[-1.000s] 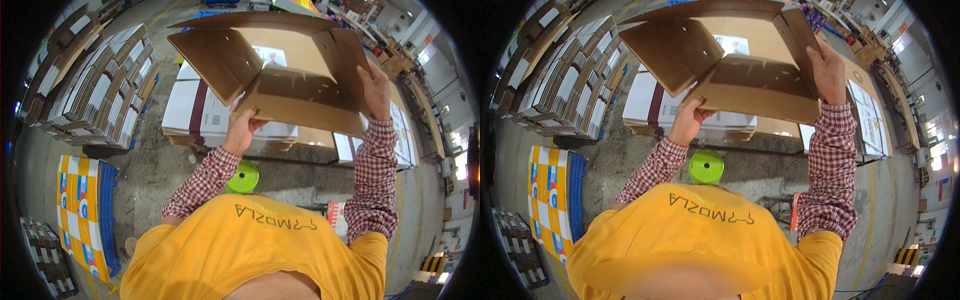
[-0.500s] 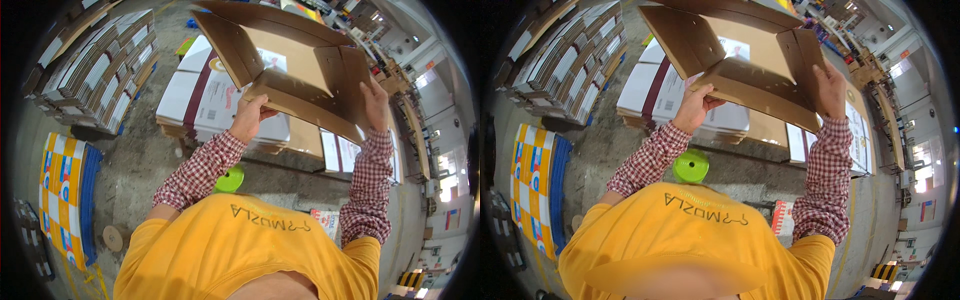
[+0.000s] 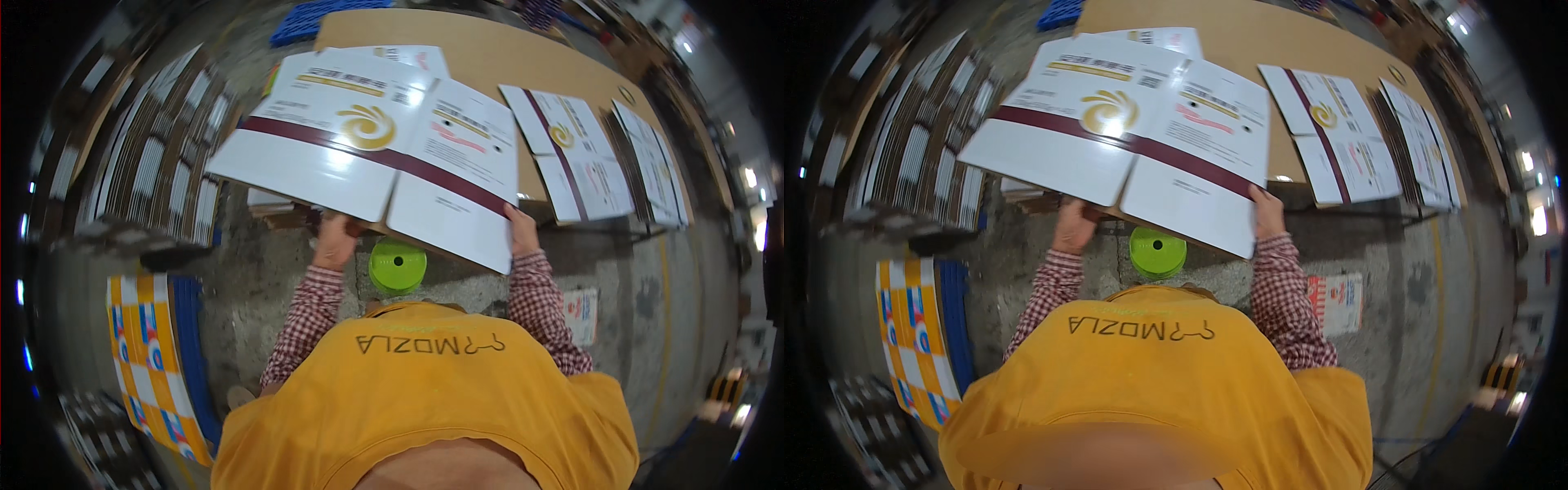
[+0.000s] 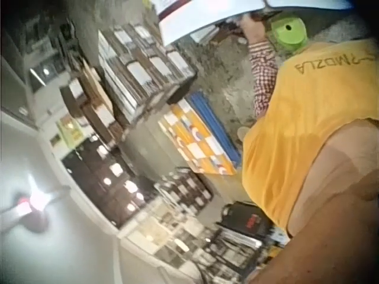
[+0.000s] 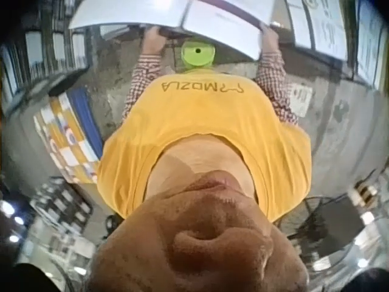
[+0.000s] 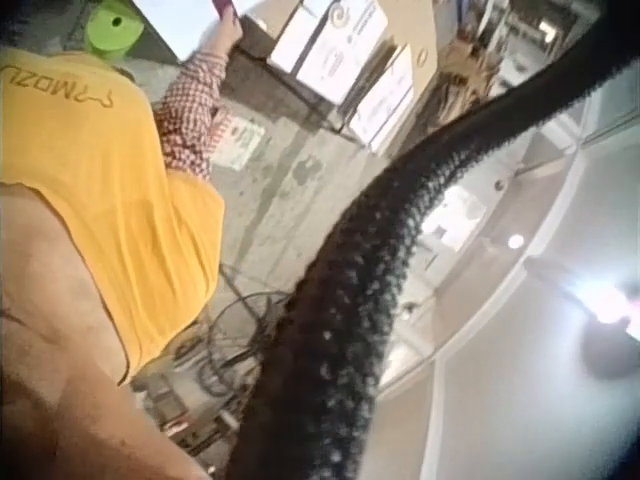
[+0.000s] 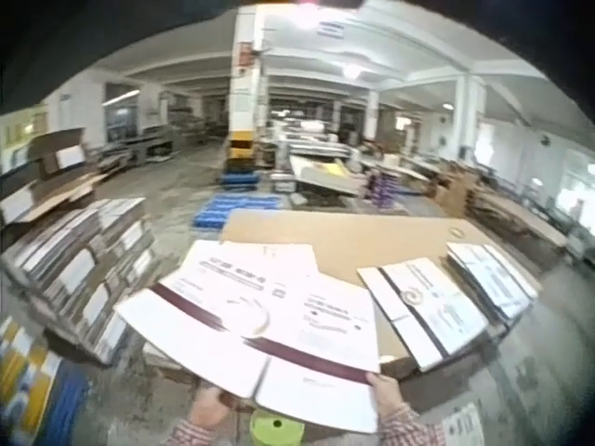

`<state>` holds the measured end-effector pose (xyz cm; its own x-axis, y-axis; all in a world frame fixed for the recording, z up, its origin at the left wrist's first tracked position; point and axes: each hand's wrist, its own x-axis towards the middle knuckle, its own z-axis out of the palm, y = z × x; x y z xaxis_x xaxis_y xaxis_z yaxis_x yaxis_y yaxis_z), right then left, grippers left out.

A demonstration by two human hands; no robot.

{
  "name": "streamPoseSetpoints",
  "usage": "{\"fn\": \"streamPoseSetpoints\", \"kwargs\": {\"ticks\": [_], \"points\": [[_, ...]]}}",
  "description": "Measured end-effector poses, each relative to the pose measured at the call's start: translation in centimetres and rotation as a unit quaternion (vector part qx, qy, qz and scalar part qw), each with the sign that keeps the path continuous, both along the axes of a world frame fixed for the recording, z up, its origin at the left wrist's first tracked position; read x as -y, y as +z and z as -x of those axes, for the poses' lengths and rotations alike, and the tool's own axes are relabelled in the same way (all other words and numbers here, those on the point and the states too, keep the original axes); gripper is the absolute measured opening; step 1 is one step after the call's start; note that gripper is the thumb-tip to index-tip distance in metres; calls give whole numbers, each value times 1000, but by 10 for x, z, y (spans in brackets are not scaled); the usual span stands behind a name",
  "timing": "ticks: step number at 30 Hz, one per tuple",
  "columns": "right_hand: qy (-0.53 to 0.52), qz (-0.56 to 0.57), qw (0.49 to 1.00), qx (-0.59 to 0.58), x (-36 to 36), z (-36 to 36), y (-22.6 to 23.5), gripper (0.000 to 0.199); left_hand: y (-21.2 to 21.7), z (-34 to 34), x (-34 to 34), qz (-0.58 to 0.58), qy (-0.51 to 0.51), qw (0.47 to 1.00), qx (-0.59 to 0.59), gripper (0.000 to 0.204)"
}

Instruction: The recorder is stacking flattened cardboard boxes on a table in a paper mill environment.

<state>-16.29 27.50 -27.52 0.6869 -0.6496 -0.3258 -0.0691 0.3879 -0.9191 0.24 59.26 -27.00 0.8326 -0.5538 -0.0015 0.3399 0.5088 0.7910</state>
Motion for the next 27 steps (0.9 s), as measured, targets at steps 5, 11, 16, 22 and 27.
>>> {"fn": "streamPoseSetpoints", "kwargs": {"ticks": [5, 11, 16, 22, 27], "points": [[-82, 85, 990, 76, -66, -40, -8, 22, -2, -57, -41, 69, 10, 990, -127, 30], [-105, 212, 971, 24, -66, -86, -28, 28, -35, -40, -31, 134, 24, 972, -193, 24], [54, 111, 987, -106, -34, -49, -51, 32, -44, -17, -14, 103, 128, 955, -248, 31], [-282, 18, 936, -208, 202, 58, -112, 46, -59, 0, -31, -42, 207, 943, -259, 47], [-322, -83, 903, -273, 319, 87, -166, 56, -130, 91, -53, 62, -52, 956, -283, 41]]}}
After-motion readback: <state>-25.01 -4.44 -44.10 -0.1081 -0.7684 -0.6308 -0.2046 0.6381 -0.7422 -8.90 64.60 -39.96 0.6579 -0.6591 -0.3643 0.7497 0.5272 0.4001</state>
